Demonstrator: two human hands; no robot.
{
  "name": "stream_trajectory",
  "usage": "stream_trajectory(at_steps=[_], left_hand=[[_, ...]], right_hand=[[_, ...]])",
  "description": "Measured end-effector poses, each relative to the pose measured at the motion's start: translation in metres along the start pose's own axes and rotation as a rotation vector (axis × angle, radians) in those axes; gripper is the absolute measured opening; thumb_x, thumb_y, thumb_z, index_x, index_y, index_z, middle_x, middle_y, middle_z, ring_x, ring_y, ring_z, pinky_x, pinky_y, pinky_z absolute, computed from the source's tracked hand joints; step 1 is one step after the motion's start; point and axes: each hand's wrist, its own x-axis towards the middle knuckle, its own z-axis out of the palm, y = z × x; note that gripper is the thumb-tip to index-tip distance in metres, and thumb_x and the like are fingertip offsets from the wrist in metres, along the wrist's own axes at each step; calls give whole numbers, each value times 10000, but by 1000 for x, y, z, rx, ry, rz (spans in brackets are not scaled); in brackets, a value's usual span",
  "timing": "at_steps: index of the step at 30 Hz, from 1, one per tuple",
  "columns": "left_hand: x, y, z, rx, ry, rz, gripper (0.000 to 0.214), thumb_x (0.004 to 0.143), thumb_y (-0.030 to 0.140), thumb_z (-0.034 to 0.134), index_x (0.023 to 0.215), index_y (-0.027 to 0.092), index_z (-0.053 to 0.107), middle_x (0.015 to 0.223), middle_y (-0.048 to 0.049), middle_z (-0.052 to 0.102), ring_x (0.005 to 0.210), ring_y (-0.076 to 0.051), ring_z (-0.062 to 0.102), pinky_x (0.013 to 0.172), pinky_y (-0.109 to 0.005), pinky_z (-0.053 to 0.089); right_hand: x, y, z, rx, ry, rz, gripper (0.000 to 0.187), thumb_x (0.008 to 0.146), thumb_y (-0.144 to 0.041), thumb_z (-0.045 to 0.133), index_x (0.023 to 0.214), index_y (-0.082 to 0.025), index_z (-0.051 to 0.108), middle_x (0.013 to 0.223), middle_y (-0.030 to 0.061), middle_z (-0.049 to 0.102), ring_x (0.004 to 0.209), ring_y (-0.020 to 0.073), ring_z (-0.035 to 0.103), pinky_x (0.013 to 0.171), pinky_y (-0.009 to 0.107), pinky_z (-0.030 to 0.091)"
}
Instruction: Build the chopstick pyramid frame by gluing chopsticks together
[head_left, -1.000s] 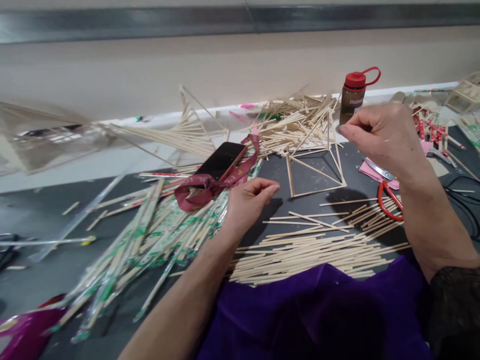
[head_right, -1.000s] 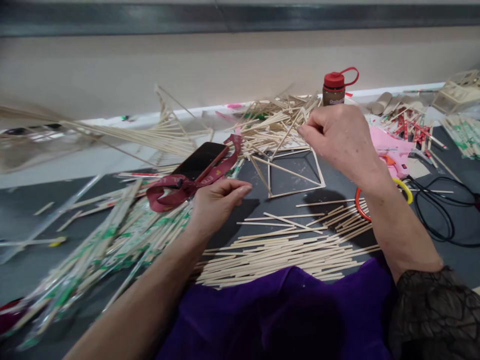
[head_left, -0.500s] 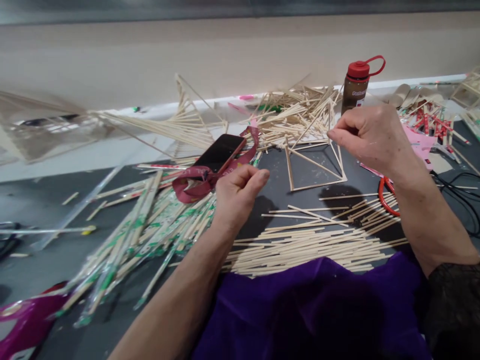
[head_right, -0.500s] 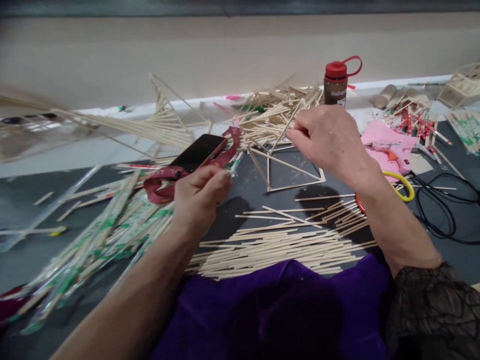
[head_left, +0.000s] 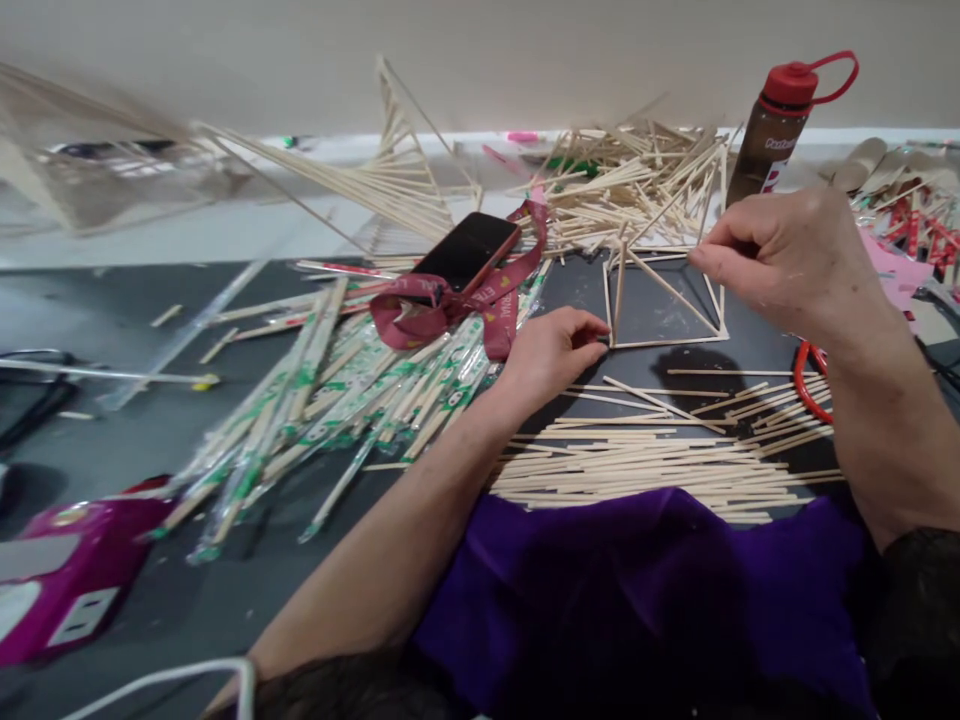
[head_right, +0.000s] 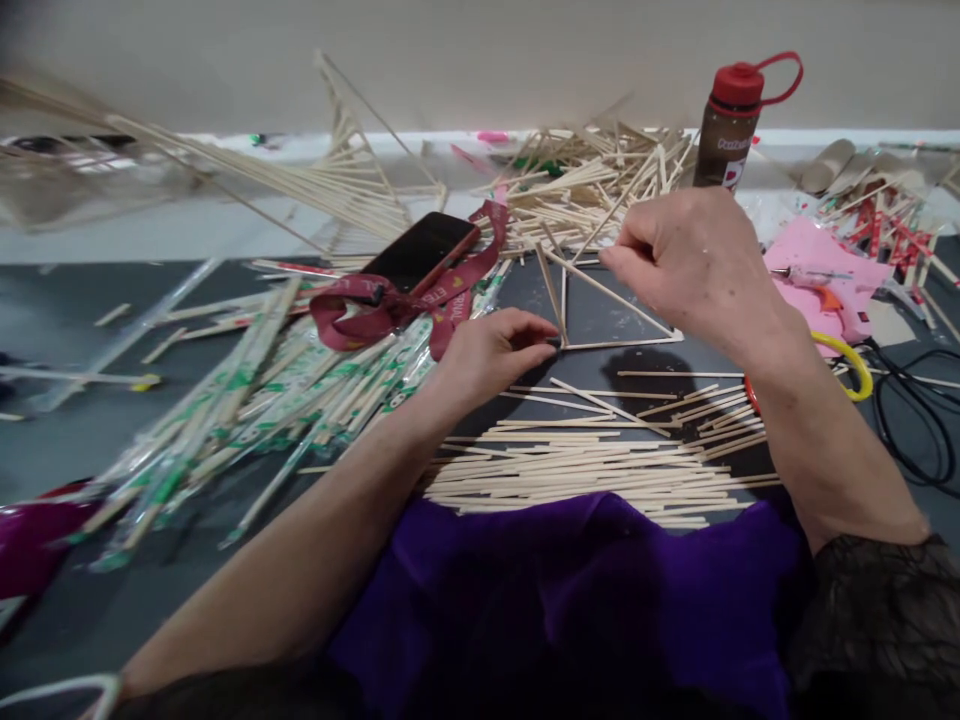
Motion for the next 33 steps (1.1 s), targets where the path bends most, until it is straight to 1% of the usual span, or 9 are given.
stream_trajectory(at_steps=[4, 7, 12, 15, 17, 21, 26, 29, 33], left_hand=[[3, -2, 9, 53, -5, 22, 206, 788, 265, 663, 950, 211, 778, 895, -34, 744, 792, -180, 647, 747, -294, 493], [4, 3, 4, 27, 10, 18, 197, 773, 263, 685, 939, 205, 774, 866, -28, 736, 774, -176, 637, 738, -295, 492], [8, 34, -21, -281, 196, 53, 255, 813, 293, 679, 1029, 180, 753, 926, -31, 749, 739, -143, 623, 698, -275, 504], [12, 54, -31, -402, 215, 39, 215, 825, 257, 666, 1006, 169, 743, 882, -25, 732, 697, -126, 616, 633, -252, 503], [13, 61, -34, -427, 223, 36, 180, 828, 234, 660, 977, 169, 738, 846, -18, 717, 682, -120, 615, 615, -244, 501], [13, 62, -34, -471, 218, 36, 152, 787, 238, 709, 920, 166, 731, 808, -5, 711, 638, -107, 592, 583, -232, 490], [16, 60, -30, -583, 239, 84, 145, 720, 251, 783, 826, 187, 708, 762, 4, 709, 571, -100, 578, 488, -219, 440], [19, 63, -25, -638, 270, 112, 197, 690, 243, 819, 836, 208, 691, 730, 14, 700, 545, -106, 586, 444, -216, 420], [20, 64, -24, -642, 309, 94, 241, 690, 233, 828, 883, 215, 684, 728, 25, 697, 515, -90, 572, 411, -196, 396]], right_hand=[[0, 2, 2, 20, -11, 6, 240, 880, -298, 584, 698, -228, 724, 618, 43, 666, 651, 194, 600, 595, 322, 401], [0, 5, 8, 32, -9, 14, 246, 890, -284, 566, 734, -209, 741, 654, 41, 683, 660, 182, 599, 621, 313, 409], [3, 4, 25, 89, -3, -22, 191, 885, -238, 591, 875, -201, 778, 871, 45, 737, 795, 177, 637, 725, 303, 437], [4, -1, 36, 88, -32, -17, 179, 905, -291, 620, 959, -229, 780, 967, 42, 731, 864, 180, 630, 754, 294, 438], [3, -4, 43, 84, -47, -17, 185, 917, -319, 633, 988, -228, 777, 993, 40, 720, 848, 166, 615, 746, 285, 425], [2, -6, 52, 80, -44, -25, 191, 946, -340, 621, 990, -218, 762, 973, 27, 704, 821, 145, 595, 714, 275, 387], [2, -3, 61, 104, -8, -71, 193, 965, -309, 583, 919, -200, 735, 905, 23, 688, 825, 153, 590, 687, 278, 354], [3, 1, 63, 141, 17, -92, 193, 953, -302, 587, 889, -187, 730, 874, 23, 680, 782, 150, 576, 672, 279, 346], [4, 2, 61, 171, 22, -89, 184, 944, -288, 598, 866, -183, 727, 852, 21, 676, 770, 144, 575, 673, 279, 350]])
